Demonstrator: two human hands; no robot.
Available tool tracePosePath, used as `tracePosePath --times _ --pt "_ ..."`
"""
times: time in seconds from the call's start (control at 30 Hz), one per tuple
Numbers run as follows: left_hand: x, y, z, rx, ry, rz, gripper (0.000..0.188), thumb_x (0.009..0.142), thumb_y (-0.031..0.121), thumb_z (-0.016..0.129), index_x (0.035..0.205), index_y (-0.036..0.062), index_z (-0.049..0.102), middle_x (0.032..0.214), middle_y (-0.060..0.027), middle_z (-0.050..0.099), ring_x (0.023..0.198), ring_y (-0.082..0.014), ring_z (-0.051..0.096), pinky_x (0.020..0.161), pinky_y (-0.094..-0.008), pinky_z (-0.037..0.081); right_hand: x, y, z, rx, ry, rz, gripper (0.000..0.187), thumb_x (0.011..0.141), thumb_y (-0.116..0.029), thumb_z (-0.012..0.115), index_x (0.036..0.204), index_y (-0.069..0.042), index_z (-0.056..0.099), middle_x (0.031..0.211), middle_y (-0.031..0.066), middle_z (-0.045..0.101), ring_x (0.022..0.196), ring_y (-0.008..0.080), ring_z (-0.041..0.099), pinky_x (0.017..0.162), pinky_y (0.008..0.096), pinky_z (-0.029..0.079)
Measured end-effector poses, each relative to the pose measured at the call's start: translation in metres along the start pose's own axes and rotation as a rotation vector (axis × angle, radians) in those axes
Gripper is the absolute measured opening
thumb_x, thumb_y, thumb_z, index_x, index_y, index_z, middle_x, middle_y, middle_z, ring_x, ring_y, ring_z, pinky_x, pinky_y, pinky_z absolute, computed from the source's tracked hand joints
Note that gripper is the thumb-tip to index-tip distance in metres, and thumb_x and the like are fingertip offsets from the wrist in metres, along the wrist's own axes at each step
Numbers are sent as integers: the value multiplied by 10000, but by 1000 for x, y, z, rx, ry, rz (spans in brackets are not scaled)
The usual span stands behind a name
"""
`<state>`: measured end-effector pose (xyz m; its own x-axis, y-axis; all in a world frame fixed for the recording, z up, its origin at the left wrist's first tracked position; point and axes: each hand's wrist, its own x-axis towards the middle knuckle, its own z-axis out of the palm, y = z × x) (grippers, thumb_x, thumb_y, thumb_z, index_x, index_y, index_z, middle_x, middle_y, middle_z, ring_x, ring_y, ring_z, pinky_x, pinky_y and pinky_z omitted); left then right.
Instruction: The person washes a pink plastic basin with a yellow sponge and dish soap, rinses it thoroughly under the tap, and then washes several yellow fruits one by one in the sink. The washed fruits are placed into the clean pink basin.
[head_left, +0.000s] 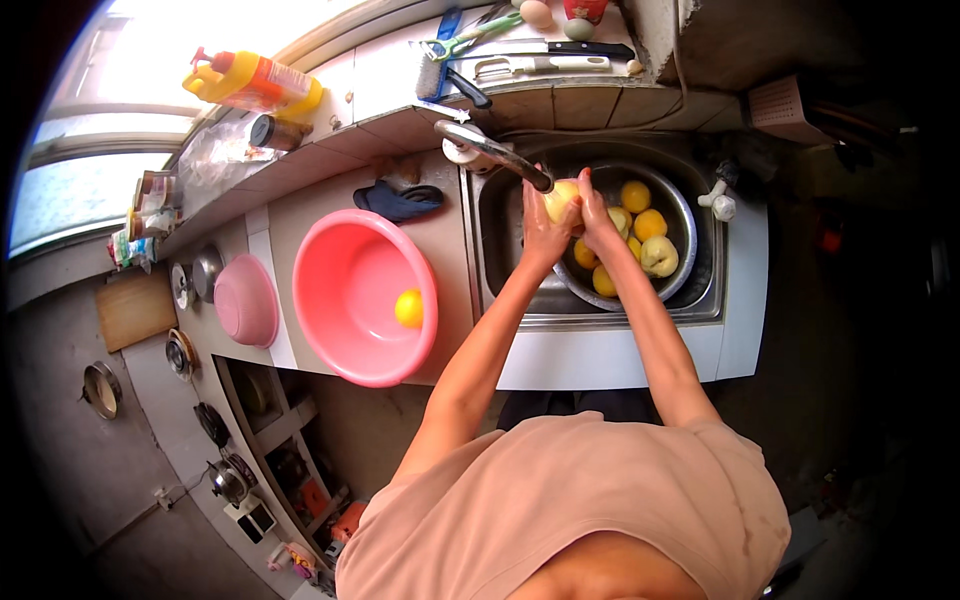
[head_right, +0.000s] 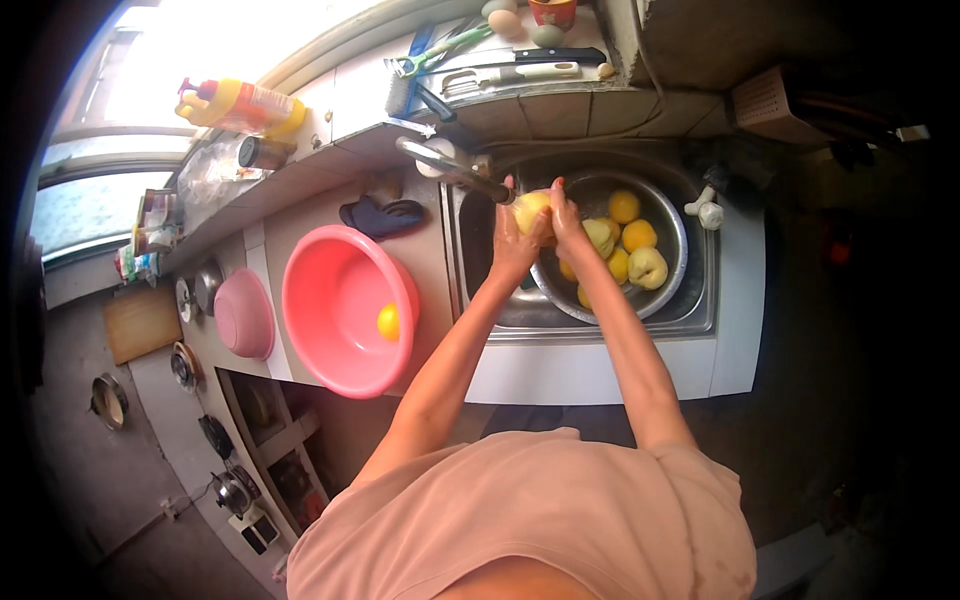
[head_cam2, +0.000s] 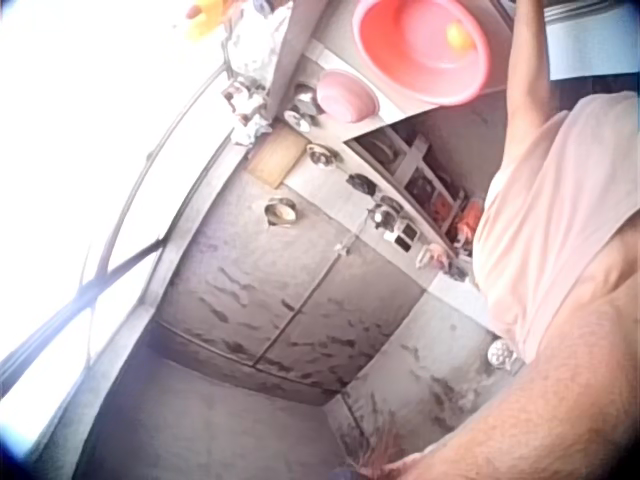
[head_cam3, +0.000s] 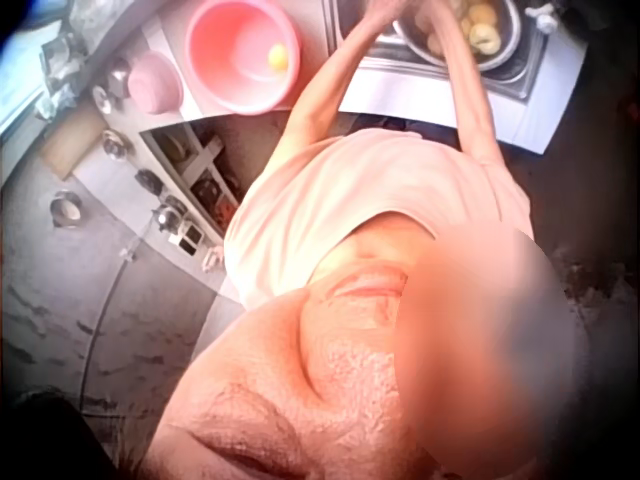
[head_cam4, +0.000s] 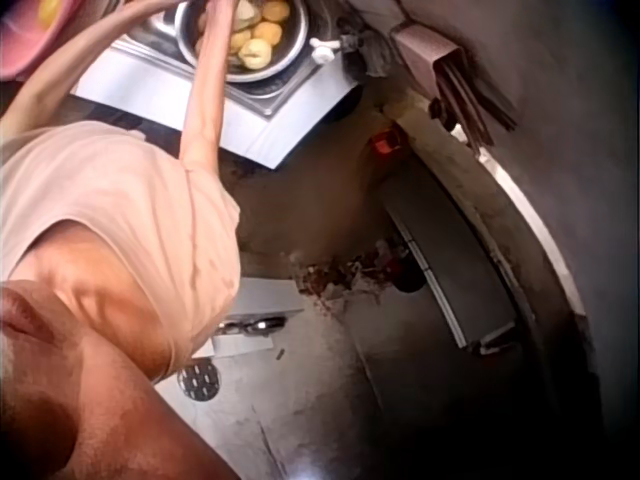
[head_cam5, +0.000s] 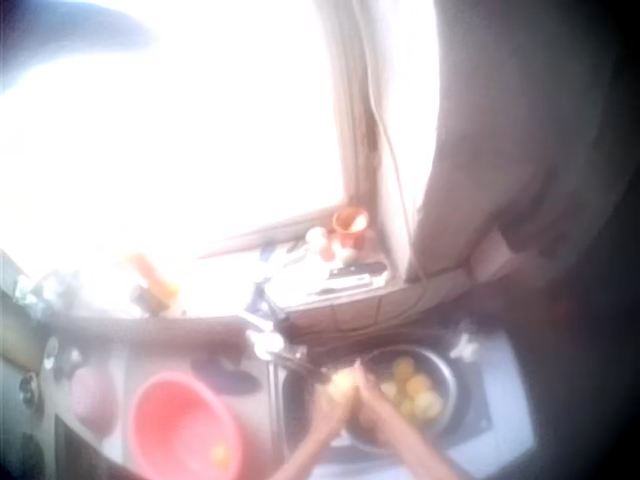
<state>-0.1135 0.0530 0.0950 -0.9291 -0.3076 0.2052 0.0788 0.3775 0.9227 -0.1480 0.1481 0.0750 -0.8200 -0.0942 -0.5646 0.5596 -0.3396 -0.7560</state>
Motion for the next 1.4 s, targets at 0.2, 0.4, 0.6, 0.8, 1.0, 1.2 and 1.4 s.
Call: tracePosePath --times 0.2,0.4,0.6,0.8,1.0,1.2,1.4 --pt "25 -10 -3 -599 -23 -727 397 991 383 457 1121 15 532 985 -98 616 896 -230 626 826 -381 503 -13 23 1 -319 -33 -343 567 983 -509 402 1330 -62 446 1219 247 558 1138 399 550 950 428 427" --pt "25 -4 -10 -813 -1 -921 409 1024 373 338 1098 33 553 1045 -104 600 947 -231 597 857 -366 468 -26 12 7 -533 -25 -597 530 951 -446 523 1324 -75 461 1186 244 577 1088 380 580 940 421 435" --pt "16 -4 -17 -108 -74 -126 349 980 284 457 1185 14 540 1079 -153 594 1049 -289 581 929 -377 435 1 19 5 -476 54 -307 491 987 -438 439 1137 2 599 914 181 657 948 296 623 850 391 466" --pt "24 -11 -22 -168 -104 -266 307 961 255 462 1062 29 643 928 -94 661 815 -206 639 753 -330 499 -25 17 9 -460 -25 -491 450 1004 -362 444 1273 -7 506 1153 158 593 1089 252 559 947 357 421" --pt "16 -10 -6 -459 -131 -640 411 1011 363 394 1118 0 555 1017 -99 604 907 -199 588 815 -321 464 -33 12 6 -419 33 -622 578 909 -410 627 1313 -39 445 1182 177 576 1106 300 564 970 381 425" --pt "21 -7 -23 286 -307 293 561 907 285 644 1383 57 453 1308 -157 524 1132 -256 551 950 -355 453 -6 13 2 -42 -13 83 730 895 -725 350 926 -51 628 818 85 625 672 171 627 490 312 507" --pt "30 -44 -35 -123 -292 -288 291 948 261 554 1111 25 603 1031 -108 631 941 -224 631 832 -335 491 -41 7 32 -438 33 -203 561 1007 -510 283 1159 -20 511 599 134 575 449 226 591 447 337 476"
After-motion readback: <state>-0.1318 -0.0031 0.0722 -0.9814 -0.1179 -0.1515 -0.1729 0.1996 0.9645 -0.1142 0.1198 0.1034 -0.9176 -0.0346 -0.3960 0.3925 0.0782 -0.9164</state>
